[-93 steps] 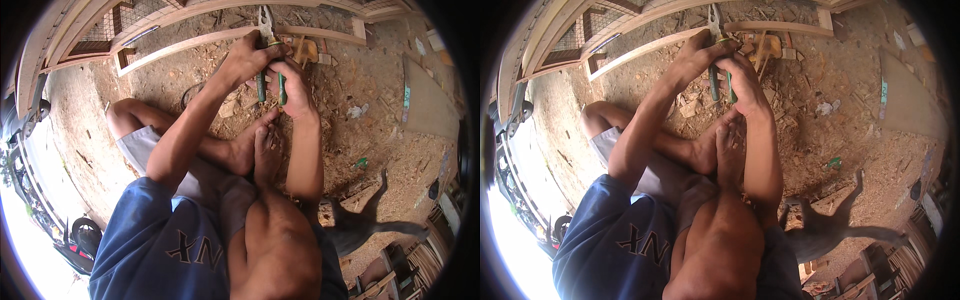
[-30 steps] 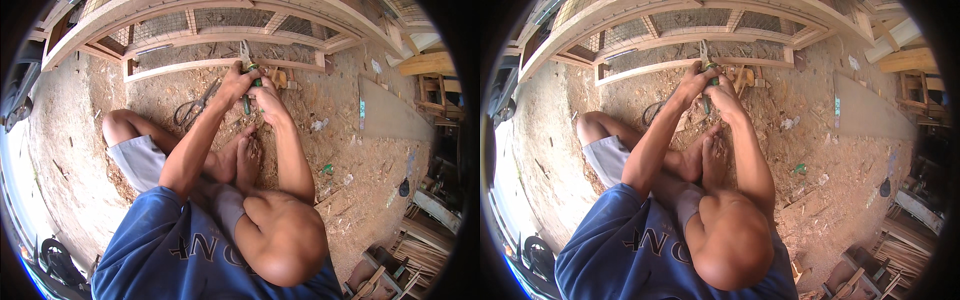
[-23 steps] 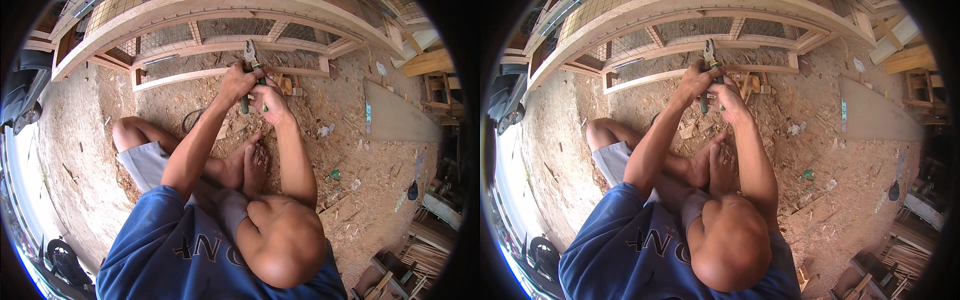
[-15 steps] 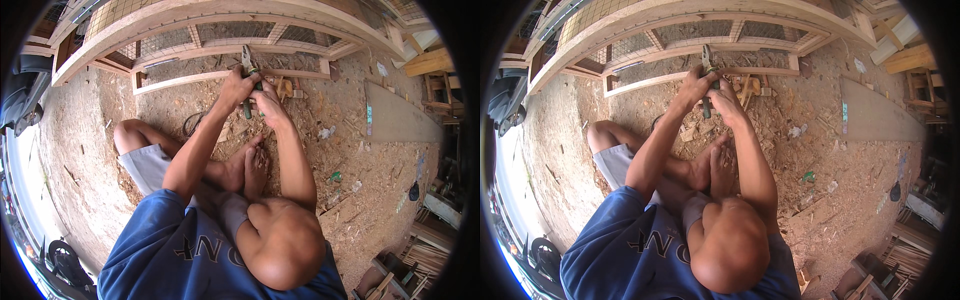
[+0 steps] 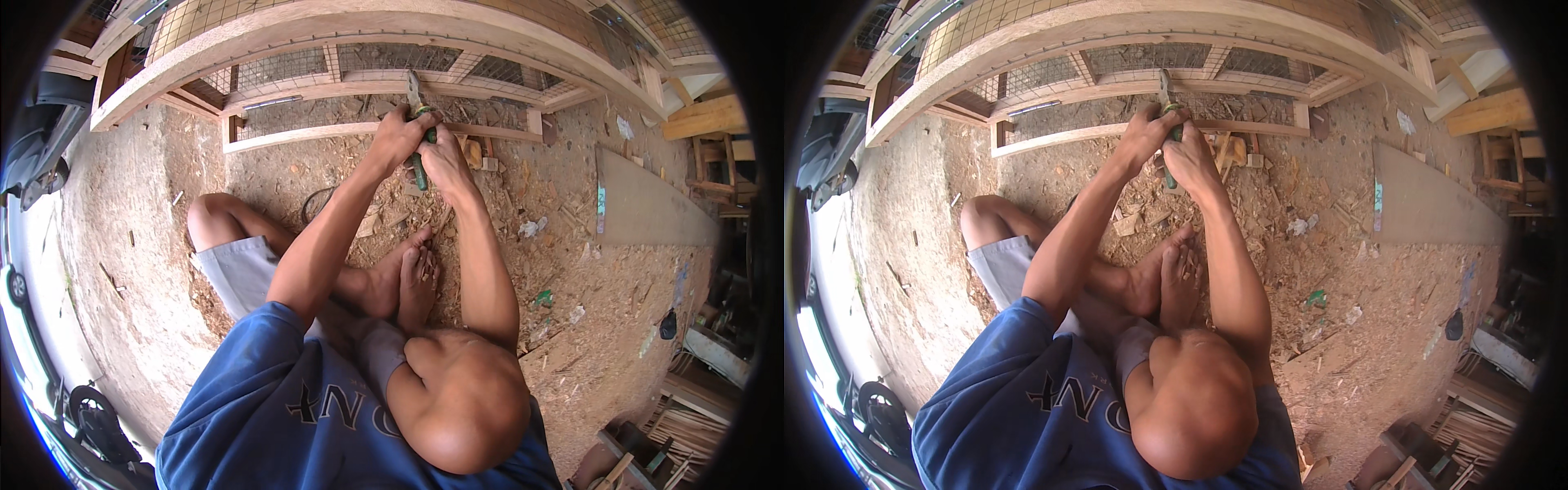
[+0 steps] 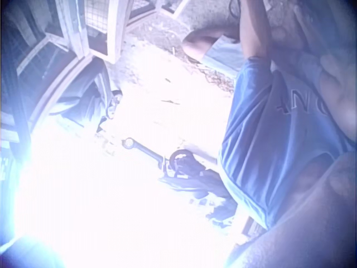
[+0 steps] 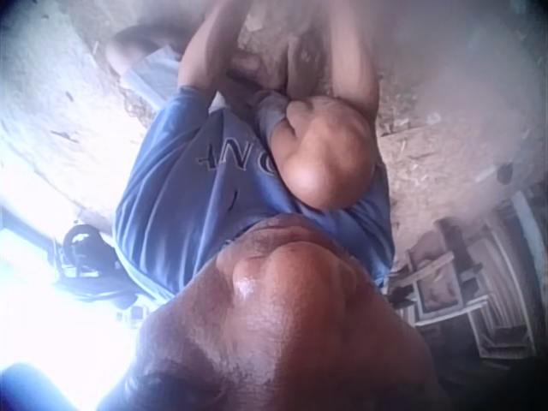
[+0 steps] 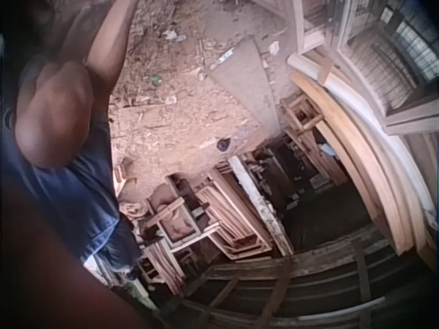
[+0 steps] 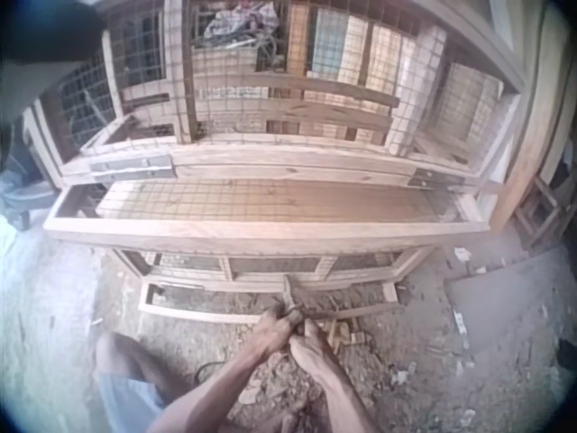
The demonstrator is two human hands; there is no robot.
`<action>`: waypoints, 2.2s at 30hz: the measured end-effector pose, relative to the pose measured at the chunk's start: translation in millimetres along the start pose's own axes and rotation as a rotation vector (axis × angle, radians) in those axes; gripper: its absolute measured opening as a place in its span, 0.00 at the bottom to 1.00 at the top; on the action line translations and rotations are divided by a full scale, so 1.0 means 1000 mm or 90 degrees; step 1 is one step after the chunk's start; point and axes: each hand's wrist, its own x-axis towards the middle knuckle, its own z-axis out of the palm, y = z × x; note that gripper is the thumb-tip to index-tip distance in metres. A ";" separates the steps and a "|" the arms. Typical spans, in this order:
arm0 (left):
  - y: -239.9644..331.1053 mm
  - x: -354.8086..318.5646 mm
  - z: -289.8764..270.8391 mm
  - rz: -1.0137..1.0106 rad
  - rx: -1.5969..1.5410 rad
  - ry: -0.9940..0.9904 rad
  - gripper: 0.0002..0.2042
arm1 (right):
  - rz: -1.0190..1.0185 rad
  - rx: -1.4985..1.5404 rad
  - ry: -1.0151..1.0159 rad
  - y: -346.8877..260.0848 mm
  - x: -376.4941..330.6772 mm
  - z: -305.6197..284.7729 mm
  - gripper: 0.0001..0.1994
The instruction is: The person sits on the floor and uses pliers to attach wire mesh to a wooden frame. They repeatedly grip and twist wire ties to secure the mesh to the frame's lower edge.
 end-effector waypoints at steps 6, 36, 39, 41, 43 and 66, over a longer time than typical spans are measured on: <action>-0.009 0.003 -0.005 0.000 0.024 -0.048 0.29 | 0.010 -0.186 0.041 0.002 0.011 0.001 0.25; -0.017 -0.005 -0.019 0.021 0.005 0.030 0.41 | -0.060 -0.280 0.055 -0.024 -0.018 0.029 0.31; -0.012 -0.004 -0.023 -0.044 0.023 -0.016 0.44 | 0.021 -0.198 0.012 -0.041 -0.023 0.026 0.30; -0.012 -0.010 -0.021 -0.045 0.021 0.002 0.44 | 0.023 -0.188 0.037 -0.044 -0.028 0.031 0.29; -0.014 -0.013 -0.020 -0.037 0.004 0.029 0.42 | 0.000 -0.172 0.039 -0.044 -0.032 0.033 0.29; -0.026 -0.011 -0.040 -0.034 -0.123 -0.158 0.47 | -0.014 -0.262 0.073 -0.028 -0.023 0.056 0.24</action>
